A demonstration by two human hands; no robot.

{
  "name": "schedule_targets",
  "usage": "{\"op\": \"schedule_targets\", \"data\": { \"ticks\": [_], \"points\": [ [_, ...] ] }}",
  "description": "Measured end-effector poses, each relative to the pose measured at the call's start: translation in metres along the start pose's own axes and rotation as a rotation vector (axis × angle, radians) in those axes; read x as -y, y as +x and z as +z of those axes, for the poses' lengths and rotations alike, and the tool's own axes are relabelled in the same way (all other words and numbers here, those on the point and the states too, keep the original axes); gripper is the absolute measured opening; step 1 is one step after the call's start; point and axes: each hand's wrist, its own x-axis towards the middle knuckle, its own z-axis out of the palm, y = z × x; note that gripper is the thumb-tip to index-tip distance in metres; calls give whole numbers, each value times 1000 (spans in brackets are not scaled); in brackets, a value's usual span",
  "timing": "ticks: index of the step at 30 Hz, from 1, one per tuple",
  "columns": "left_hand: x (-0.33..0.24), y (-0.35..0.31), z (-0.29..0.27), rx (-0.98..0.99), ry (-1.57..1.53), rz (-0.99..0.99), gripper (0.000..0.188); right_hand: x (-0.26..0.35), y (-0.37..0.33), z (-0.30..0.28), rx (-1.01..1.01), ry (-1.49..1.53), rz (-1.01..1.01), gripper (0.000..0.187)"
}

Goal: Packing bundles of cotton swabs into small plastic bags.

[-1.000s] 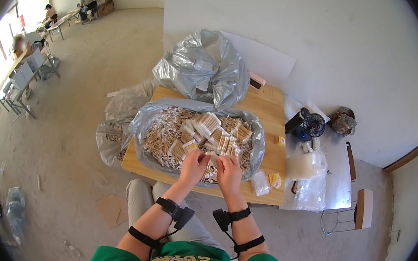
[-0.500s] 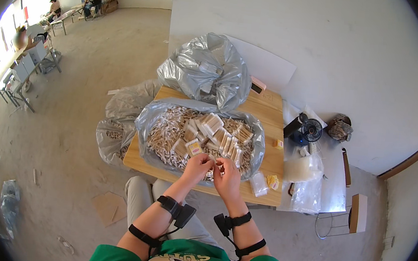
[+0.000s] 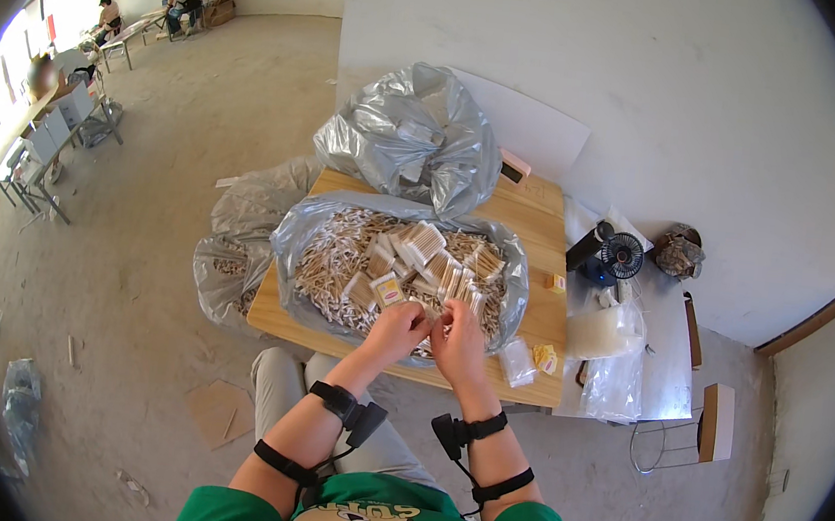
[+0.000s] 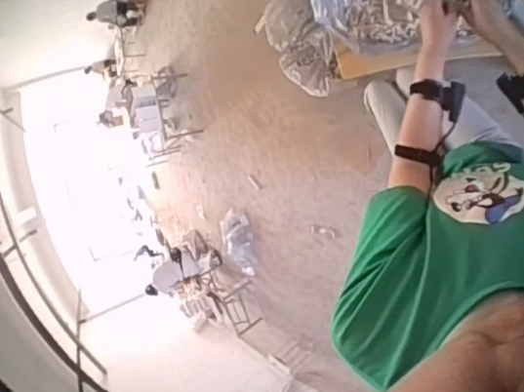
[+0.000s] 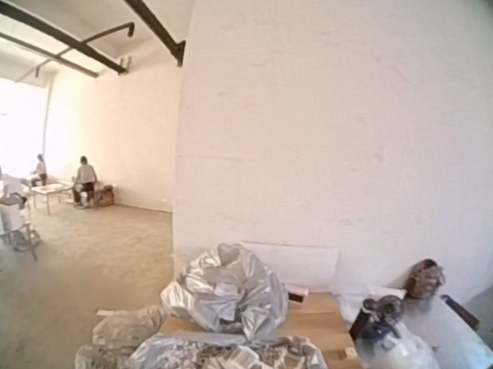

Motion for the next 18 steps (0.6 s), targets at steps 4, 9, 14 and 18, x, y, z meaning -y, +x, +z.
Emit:
{"op": "schedule_targets", "data": {
  "ticks": [4, 9, 14, 18],
  "points": [
    [-2, 5, -7, 28, 65, 73, 19, -7, 0, 0, 120, 24, -72, 20],
    [-8, 10, -10, -164, -45, 127, 22, -24, -1, 4, -22, 52, -42, 14],
    [44, 18, 1, -237, -227, -137, 27, -28, 0, 15, 25, 978, 677, 16],
    [35, 23, -2, -74, -312, -392, 27, -58, -3, 19, -54, 674, 478, 17]
  ]
}}
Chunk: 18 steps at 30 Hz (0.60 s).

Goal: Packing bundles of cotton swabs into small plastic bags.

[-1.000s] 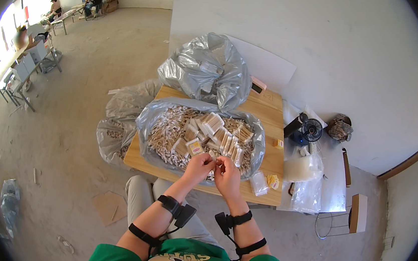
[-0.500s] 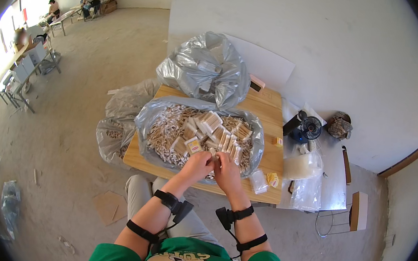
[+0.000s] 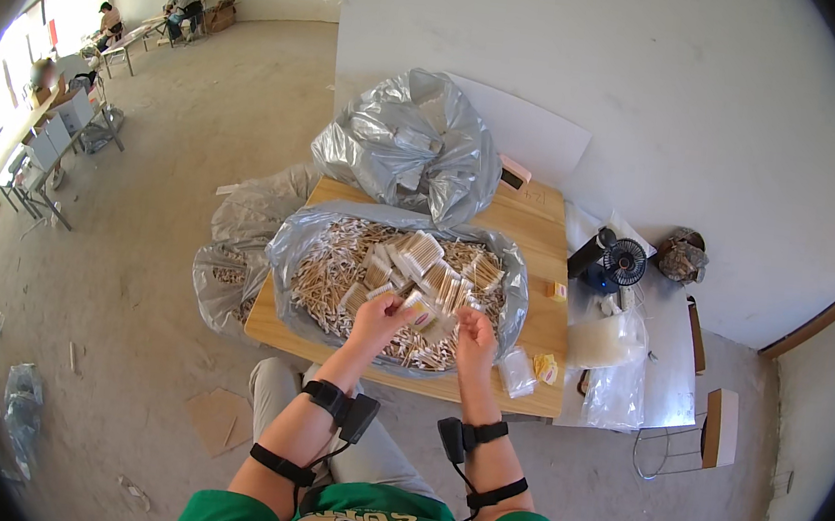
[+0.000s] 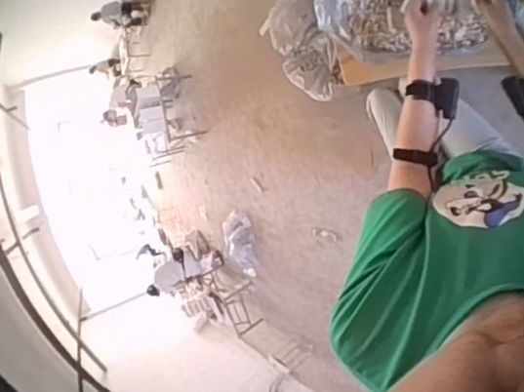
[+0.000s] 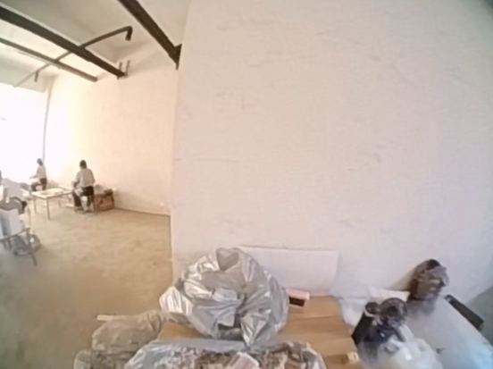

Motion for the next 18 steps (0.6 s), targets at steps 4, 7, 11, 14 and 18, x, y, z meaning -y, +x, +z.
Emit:
{"op": "schedule_targets", "data": {
  "ticks": [4, 7, 11, 14, 18],
  "points": [
    [-17, -6, 3, -35, 419, 348, 26, 28, 5, 11, 102, -408, -404, 19],
    [-18, -3, 7, -38, 440, 466, 27, 27, 10, 19, 202, -413, -390, 14],
    [-7, 2, 10, -15, 413, 330, 26, 31, 14, 25, 180, -374, -262, 9],
    [-5, 4, 9, -19, 276, 253, 24, 31, 14, 31, 134, -397, -340, 9],
    [-9, 8, 9, -70, 193, 234, 20, 12, 17, 28, 118, -312, -341, 11]
  ]
}}
